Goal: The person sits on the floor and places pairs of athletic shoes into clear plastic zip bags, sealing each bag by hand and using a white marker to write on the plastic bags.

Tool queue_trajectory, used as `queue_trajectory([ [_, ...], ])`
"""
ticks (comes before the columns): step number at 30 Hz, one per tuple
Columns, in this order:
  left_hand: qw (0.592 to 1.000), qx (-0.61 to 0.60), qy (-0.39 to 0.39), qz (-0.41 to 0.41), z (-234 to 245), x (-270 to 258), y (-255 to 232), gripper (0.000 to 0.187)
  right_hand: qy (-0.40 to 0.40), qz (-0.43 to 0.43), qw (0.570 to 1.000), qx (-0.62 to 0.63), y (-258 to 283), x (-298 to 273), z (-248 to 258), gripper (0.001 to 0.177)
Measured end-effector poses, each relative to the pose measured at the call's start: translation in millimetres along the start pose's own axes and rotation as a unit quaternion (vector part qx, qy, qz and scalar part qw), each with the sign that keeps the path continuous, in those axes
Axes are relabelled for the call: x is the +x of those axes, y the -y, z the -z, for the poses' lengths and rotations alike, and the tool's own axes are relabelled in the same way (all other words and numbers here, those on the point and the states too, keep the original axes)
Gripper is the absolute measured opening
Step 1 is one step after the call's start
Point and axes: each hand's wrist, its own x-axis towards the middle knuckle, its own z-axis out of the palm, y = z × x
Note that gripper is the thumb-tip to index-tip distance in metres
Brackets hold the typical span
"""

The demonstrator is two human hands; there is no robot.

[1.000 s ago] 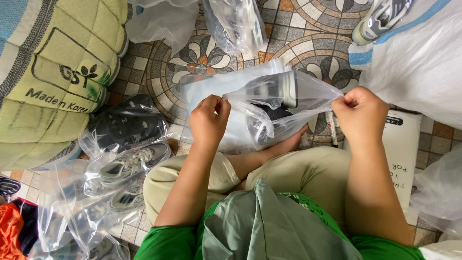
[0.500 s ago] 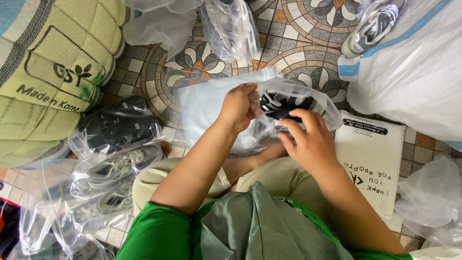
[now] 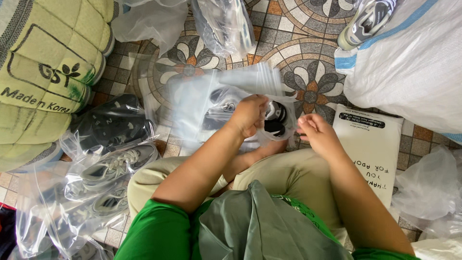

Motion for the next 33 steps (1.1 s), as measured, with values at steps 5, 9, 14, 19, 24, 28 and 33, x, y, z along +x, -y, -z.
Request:
queue_trajectory([
  [5, 0.994, -0.058, 0.001, -0.094, -17.5, 9.6, 6.1, 0.009, 0.166, -0.167, 0.967, -0.095, 52.8, 24.4, -13.2, 0.084],
  [9, 0.988, -0.069, 0.008, -0.136, -50.5, -10.7, 9.2, 0.013, 0.153, -0.125, 0.954, -0.224, 15.8, 87.2, -20.8, 0.091],
  [14, 0.975, 0.098, 0.11, -0.165, -64.3, -11.1, 26.0, 0.021, 0.124, -0.033, 0.937, -0.325, -3.2, 143.2, -24.6, 0.079],
  [19, 0.921, 0.284, -0.002, -0.266, 23.9, -19.6, 18.1, 0.047, 0.149, -0.092, 0.964, -0.2, -14.6, 132.6, -28.5, 0.095],
  [24, 0.839, 0.312, -0.385, -0.226, 130.9, 6.6, 26.9, 0.062, 0.194, -0.103, 0.968, -0.122, -21.5, 130.5, -40.8, 0.086],
  [28, 0.944, 0.122, -0.299, 0.065, 163.9, 22.6, 41.9, 0.099, 0.248, -0.091, 0.964, -0.035, -16.7, 134.9, -58.2, 0.077],
  [33, 0.949, 0.154, -0.272, 0.051, 153.8, 35.2, 55.9, 0.078, 0.287, -0.086, 0.953, 0.047, -20.9, 131.8, -61.0, 0.07],
])
